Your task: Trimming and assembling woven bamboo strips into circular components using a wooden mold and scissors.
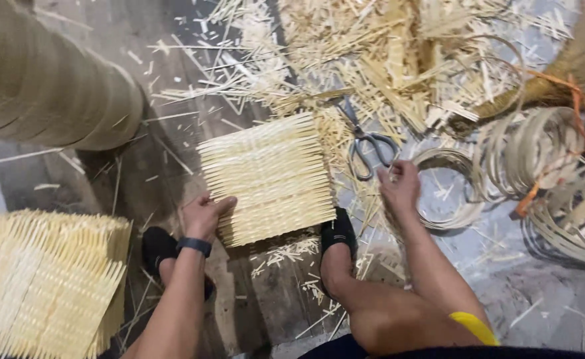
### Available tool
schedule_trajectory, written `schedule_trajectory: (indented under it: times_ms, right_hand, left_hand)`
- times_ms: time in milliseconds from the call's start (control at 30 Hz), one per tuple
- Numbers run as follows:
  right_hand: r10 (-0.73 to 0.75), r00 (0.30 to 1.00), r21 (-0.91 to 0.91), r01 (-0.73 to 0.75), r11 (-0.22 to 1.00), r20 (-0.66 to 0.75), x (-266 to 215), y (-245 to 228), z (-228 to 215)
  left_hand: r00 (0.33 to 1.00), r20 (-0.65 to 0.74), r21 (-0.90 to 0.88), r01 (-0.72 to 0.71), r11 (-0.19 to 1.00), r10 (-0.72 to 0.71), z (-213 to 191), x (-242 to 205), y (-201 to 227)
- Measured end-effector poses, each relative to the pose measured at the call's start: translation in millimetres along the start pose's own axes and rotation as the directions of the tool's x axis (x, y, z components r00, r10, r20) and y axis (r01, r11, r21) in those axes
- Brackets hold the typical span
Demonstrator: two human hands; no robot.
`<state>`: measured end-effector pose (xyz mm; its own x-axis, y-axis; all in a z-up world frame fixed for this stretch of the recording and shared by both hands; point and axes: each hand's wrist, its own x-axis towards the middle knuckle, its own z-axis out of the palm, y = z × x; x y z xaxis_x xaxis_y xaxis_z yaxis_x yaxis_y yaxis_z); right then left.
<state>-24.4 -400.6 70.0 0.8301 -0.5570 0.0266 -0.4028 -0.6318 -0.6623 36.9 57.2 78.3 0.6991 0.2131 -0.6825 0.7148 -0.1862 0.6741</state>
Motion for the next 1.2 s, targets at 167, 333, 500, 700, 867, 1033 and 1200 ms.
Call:
schedule_trajectory:
  times_ms: [167, 333, 500, 700, 867, 1033, 1200]
  right_hand:
    - [0.123, 0.951, -0.487, 0.033, 0.873, 0.284, -26, 85, -62]
    - [-0.076, 0.981, -0.240, 0.118, 0.964, 0.177, -38, 52, -84]
    - [-0.410, 0.893, -0.268, 0.447, 0.853, 0.184, 22, 19, -76]
    - [-0.525, 0.831, -0.318, 0.556, 0.768, 0.186, 47, -23, -87]
    - [-0.629, 0.761, -0.294, 0.645, 0.705, 0.161, 43, -63, -97]
    - [-0.591, 0.806, -0.286, 0.559, 0.778, -0.034, 64, -39, -103]
    - [-0.596, 0.770, -0.195, 0.563, 0.803, -0.229, 56, -82, -148]
  left_hand:
    - [0.988, -0.105, -0.038, -0.118, 0.992, 0.113, -2, 1, -9]
    - [0.954, -0.254, 0.115, -0.133, 0.984, 0.159, -15, -11, -1]
    - [0.942, -0.293, -0.079, -0.191, 0.978, 0.160, -38, -2, -11]
    - [0.848, -0.431, 0.172, -0.258, 0.951, 0.308, -46, -48, 32]
    - [0.539, -0.407, 0.488, -0.555, 0.674, 0.738, -27, -85, 81]
    - [0.571, -0.219, 0.221, -0.761, 0.610, 0.791, 13, -125, 143]
    - [0.634, -0.003, 0.115, -0.768, 0.630, 0.773, 30, -135, 149]
